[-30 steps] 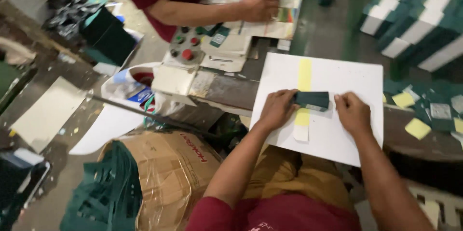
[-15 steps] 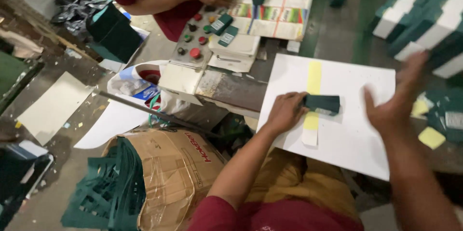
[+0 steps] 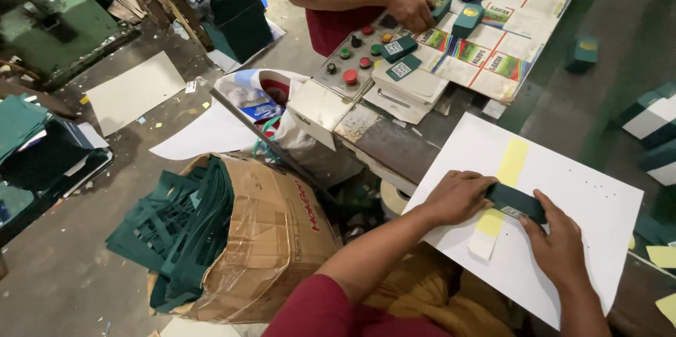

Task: Manually assembling and gluing small green cardboard product boxes.

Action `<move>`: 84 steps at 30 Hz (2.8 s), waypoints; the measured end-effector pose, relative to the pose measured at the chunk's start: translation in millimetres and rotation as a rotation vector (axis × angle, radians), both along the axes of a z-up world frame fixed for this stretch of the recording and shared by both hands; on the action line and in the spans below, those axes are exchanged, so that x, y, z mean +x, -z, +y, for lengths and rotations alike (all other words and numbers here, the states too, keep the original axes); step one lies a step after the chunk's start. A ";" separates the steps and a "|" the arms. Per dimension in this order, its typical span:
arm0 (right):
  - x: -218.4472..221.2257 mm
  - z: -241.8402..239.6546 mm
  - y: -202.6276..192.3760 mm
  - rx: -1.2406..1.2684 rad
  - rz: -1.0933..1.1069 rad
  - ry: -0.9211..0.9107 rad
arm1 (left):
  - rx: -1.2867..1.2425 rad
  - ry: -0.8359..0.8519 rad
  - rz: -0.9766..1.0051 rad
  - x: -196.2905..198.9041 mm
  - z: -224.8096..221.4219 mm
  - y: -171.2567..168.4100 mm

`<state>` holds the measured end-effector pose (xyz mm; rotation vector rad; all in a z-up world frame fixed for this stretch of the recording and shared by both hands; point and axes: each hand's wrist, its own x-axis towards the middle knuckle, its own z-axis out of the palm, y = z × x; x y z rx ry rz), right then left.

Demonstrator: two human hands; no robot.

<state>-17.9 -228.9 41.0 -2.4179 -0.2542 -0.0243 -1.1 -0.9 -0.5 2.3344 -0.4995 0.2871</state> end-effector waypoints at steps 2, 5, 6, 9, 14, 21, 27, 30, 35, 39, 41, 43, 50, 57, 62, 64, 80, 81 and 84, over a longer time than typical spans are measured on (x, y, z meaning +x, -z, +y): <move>-4.0 -2.8 5.3 -0.002 -0.047 -0.001 | -0.002 0.005 0.019 -2.3 -2.1 -0.5; 0.7 -4.8 21.0 -0.022 -0.133 -0.002 | 0.005 -0.005 -0.011 2.3 0.2 4.7; 5.2 -6.4 31.0 -0.023 -0.208 -0.022 | 0.003 -0.001 -0.012 5.7 1.6 9.3; -2.4 -10.5 28.9 -0.024 -0.293 -0.058 | -0.030 0.036 -0.007 11.3 2.2 23.1; 1.5 -10.2 16.3 0.031 -0.328 -0.075 | -0.068 0.320 0.177 82.7 16.3 58.5; -5.0 -3.9 -0.8 0.063 -0.275 -0.080 | 0.005 0.012 0.192 190.9 -39.4 -74.4; -10.2 -0.3 -7.9 0.052 -0.278 -0.066 | 0.035 -0.225 0.113 293.9 -105.3 -95.7; -7.2 -4.4 -3.7 0.057 -0.269 -0.062 | 0.097 -0.201 0.132 272.2 -111.4 -103.6; -3.1 -8.4 11.0 0.040 -0.373 -0.130 | 0.184 -0.025 0.188 174.5 -75.1 -78.6; -3.4 -5.4 3.5 0.024 -0.344 -0.115 | 0.137 -0.051 0.134 93.1 -41.5 -47.8; -4.6 -3.8 1.0 0.022 -0.317 -0.095 | 0.058 -0.089 0.109 57.1 -25.6 -35.9; -5.6 -3.1 3.9 0.045 -0.257 -0.056 | -0.064 -0.129 -0.016 28.0 -11.3 -23.8; 0.8 -1.9 7.5 0.063 -0.234 -0.049 | -0.081 0.049 -0.111 -5.9 7.4 -35.8; -8.3 -2.2 1.4 -0.014 -0.293 -0.068 | -0.095 0.017 -0.025 -6.0 -1.0 -12.0; 4.6 -7.0 8.0 0.020 -0.236 -0.076 | -0.095 0.051 -0.005 3.6 0.9 -12.4; 4.6 -17.3 14.6 0.015 -0.256 -0.138 | -0.097 0.023 0.016 8.1 -3.6 5.6; 9.7 -13.9 -16.9 0.231 -0.067 0.005 | -0.136 -0.003 -0.003 10.2 -3.7 -46.5; 13.1 -16.5 -10.2 0.293 0.056 0.015 | -0.156 -0.048 0.140 12.0 -3.7 -44.8; 24.7 -21.5 10.2 0.440 0.253 0.039 | -0.174 -0.155 0.373 24.6 -2.7 -30.7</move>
